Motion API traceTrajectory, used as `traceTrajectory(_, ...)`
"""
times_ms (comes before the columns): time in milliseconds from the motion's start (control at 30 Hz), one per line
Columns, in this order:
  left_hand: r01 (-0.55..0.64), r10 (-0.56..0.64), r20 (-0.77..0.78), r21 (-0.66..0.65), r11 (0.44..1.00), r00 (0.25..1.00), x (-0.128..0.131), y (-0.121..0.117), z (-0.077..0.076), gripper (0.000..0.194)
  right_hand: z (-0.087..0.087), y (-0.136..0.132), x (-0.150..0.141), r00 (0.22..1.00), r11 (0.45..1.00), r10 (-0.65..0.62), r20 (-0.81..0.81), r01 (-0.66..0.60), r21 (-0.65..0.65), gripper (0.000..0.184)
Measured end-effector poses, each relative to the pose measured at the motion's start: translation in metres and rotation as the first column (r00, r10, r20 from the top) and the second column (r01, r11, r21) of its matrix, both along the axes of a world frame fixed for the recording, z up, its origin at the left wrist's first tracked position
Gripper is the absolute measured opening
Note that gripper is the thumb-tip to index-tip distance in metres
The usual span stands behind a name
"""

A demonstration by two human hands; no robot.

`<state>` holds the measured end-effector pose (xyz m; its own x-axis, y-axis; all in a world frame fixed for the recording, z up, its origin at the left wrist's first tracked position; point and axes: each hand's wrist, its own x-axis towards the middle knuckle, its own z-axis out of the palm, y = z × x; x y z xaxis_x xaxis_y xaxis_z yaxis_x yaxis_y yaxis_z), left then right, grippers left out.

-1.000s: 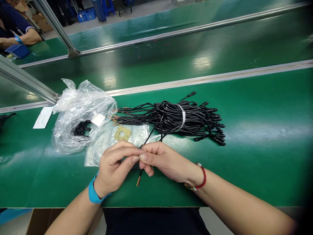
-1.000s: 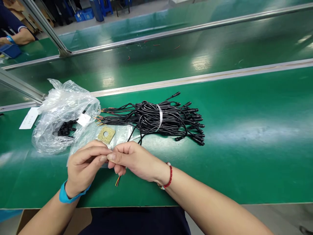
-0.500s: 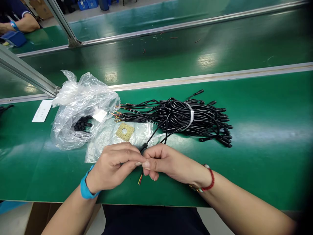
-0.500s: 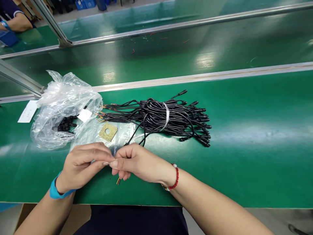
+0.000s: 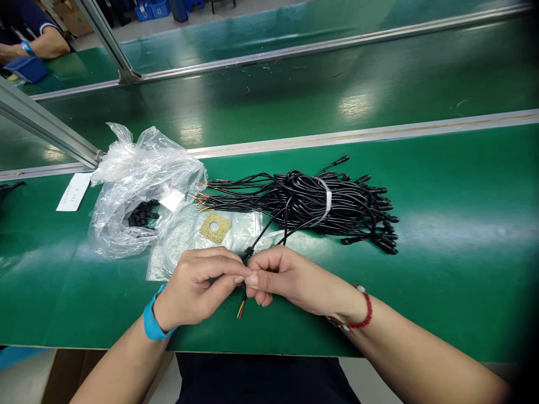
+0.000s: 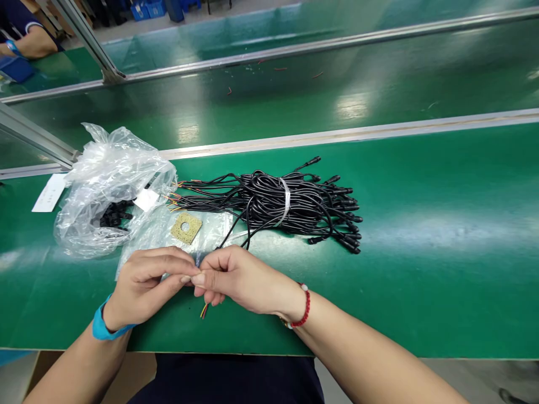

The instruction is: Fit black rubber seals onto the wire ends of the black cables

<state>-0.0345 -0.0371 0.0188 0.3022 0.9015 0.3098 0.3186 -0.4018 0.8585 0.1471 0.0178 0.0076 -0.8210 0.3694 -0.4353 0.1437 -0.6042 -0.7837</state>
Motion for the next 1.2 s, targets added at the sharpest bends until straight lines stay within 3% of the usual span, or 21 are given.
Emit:
traceTrajectory(867, -0.118, 0.119, 0.008, -0.062, 0.991, 0.993, 0.01, 0.0, -0.004, 0.013, 0.003, -0.001, -0.002, 0.998, 0.999, -0.024, 0.05, 0.023, 0.033, 0.036)
traceTrajectory(1000, -0.068, 0.07, 0.025, -0.084, 0.994, 0.997, 0.007, 0.002, -0.002, 0.015, 0.002, 0.001, -0.001, 1.0, 0.999, -0.022, -0.018, 0.022, -0.028, 0.037)
traceTrajectory(1200, 0.012, -0.011, -0.06, 0.013, 1.0, 0.998, -0.003, 0.002, -0.002, 0.026, 0.001, 0.004, 0.002, 0.998, 0.998, -0.049, -0.04, 0.047, -0.041, 0.037)
